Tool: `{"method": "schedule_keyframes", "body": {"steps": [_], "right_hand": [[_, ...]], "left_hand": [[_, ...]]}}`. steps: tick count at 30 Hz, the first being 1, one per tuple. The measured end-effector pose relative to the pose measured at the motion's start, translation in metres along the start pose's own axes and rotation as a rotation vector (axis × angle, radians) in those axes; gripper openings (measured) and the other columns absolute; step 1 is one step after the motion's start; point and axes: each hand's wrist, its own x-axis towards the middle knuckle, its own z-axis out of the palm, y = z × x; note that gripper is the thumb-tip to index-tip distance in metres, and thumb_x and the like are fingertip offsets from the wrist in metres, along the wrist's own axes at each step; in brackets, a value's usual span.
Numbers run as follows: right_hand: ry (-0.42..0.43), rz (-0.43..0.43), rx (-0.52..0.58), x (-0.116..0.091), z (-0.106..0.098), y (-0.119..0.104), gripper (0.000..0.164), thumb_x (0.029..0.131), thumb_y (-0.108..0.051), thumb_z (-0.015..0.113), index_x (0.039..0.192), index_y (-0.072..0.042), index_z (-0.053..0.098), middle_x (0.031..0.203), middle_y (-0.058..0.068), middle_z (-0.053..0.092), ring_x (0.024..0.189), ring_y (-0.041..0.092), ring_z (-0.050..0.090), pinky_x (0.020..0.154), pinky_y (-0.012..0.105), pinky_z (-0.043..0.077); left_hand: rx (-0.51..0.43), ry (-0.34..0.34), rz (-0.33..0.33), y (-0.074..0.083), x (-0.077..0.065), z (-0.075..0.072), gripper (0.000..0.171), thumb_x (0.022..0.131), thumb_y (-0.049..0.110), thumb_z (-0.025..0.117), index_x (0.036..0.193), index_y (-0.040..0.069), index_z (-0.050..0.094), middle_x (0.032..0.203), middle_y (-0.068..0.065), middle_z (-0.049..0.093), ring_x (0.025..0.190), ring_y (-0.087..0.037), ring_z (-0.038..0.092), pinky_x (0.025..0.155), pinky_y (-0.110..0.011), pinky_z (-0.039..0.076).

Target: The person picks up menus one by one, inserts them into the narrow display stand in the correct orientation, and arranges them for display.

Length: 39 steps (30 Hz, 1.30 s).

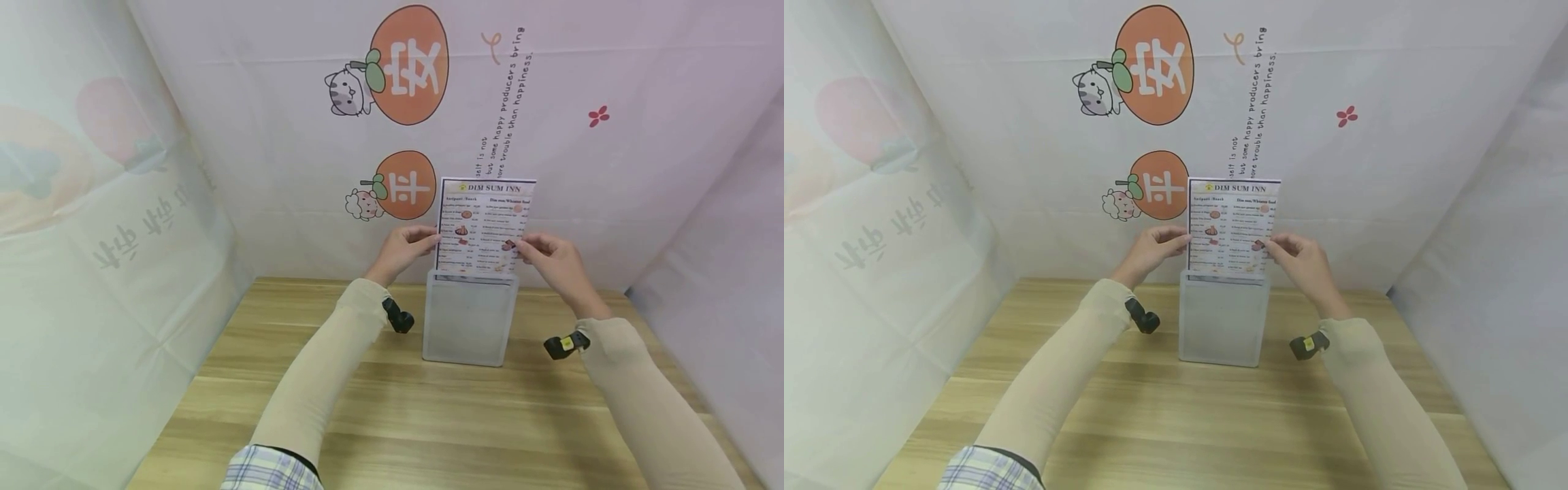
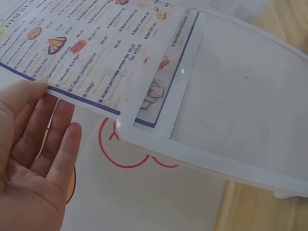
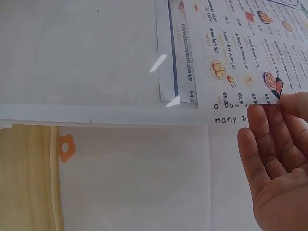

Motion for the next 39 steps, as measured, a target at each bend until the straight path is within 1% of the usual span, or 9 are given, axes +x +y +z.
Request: {"method": "schedule_keyframes", "body": {"steps": [7,11,15,16,19,23,26,34,39], "right_hand": [[0.004,-0.005,0.008,-0.002,0.001,0.006,0.054,0.098,-0.052,0.057,0.126,-0.006,0.064,0.122,0.011,0.066,0.100,0.011,0.062,0.086,0.021,0.050],[-0.002,-0.008,0.014,-0.004,0.003,0.010,0.052,0.099,-0.050,0.058,0.124,-0.005,0.065,0.121,0.012,0.066,0.102,0.016,0.064,0.084,0.018,0.051],[-0.009,0.006,0.004,-0.005,0.004,0.014,0.053,0.098,-0.052,0.058,0.124,-0.005,0.065,0.120,0.013,0.067,0.106,0.023,0.064,0.083,0.020,0.050],[-0.011,0.010,-0.001,-0.006,0.005,0.015,0.054,0.098,-0.053,0.058,0.124,-0.006,0.065,0.120,0.012,0.067,0.106,0.023,0.064,0.083,0.020,0.050],[-0.018,0.010,-0.009,-0.007,0.006,0.017,0.057,0.097,-0.055,0.058,0.124,-0.006,0.066,0.120,0.013,0.068,0.107,0.024,0.063,0.088,0.029,0.052],[-0.022,0.009,-0.023,-0.008,0.007,0.019,0.060,0.096,-0.059,0.057,0.125,-0.007,0.065,0.121,0.012,0.067,0.108,0.024,0.062,0.092,0.040,0.051],[-0.024,0.017,-0.026,-0.008,0.008,0.020,0.060,0.095,-0.060,0.057,0.124,-0.008,0.065,0.121,0.011,0.067,0.109,0.023,0.062,0.093,0.040,0.050],[-0.030,0.007,-0.031,-0.012,0.009,0.021,0.057,0.097,-0.056,0.058,0.122,-0.006,0.066,0.125,0.014,0.065,0.117,0.029,0.056,0.100,0.052,0.043],[-0.031,-0.014,-0.064,-0.014,0.010,0.022,0.057,0.098,-0.055,0.058,0.122,-0.004,0.066,0.127,0.016,0.064,0.119,0.034,0.055,0.100,0.057,0.042]], "left_hand": [[0.001,-0.009,-0.009,-0.004,-0.001,0.002,0.028,0.096,0.027,0.071,0.115,0.008,0.073,0.113,-0.002,0.072,0.106,-0.017,0.067,0.089,-0.024,0.054],[0.006,-0.011,-0.009,-0.009,-0.003,0.003,0.027,0.096,0.027,0.071,0.114,0.008,0.073,0.111,-0.002,0.072,0.104,-0.017,0.067,0.088,-0.025,0.055],[0.010,-0.006,-0.015,-0.013,-0.006,0.004,0.027,0.095,0.028,0.072,0.113,0.008,0.074,0.110,-0.001,0.072,0.102,-0.015,0.067,0.088,-0.026,0.055],[0.012,-0.006,-0.018,-0.015,-0.006,0.004,0.027,0.095,0.028,0.072,0.113,0.009,0.074,0.110,-0.001,0.072,0.102,-0.015,0.067,0.088,-0.026,0.055],[0.025,-0.002,-0.026,-0.018,-0.007,0.005,0.027,0.095,0.030,0.072,0.113,0.010,0.074,0.109,0.001,0.073,0.102,-0.014,0.067,0.089,-0.026,0.054],[0.041,0.011,-0.038,-0.020,-0.008,0.007,0.024,0.094,0.032,0.073,0.110,0.014,0.076,0.106,0.005,0.073,0.101,-0.013,0.067,0.093,-0.034,0.054],[0.052,0.020,-0.047,-0.022,-0.008,0.007,0.022,0.093,0.034,0.074,0.108,0.018,0.077,0.105,0.007,0.073,0.100,-0.012,0.066,0.096,-0.039,0.052],[0.103,0.030,-0.057,-0.025,-0.012,0.008,0.022,0.092,0.038,0.074,0.108,0.023,0.077,0.106,0.012,0.072,0.106,-0.008,0.063,0.097,-0.037,0.049],[0.112,0.019,-0.054,-0.030,-0.014,0.007,0.022,0.092,0.039,0.073,0.108,0.024,0.077,0.106,0.013,0.072,0.105,-0.008,0.063,0.096,-0.037,0.049]]}}
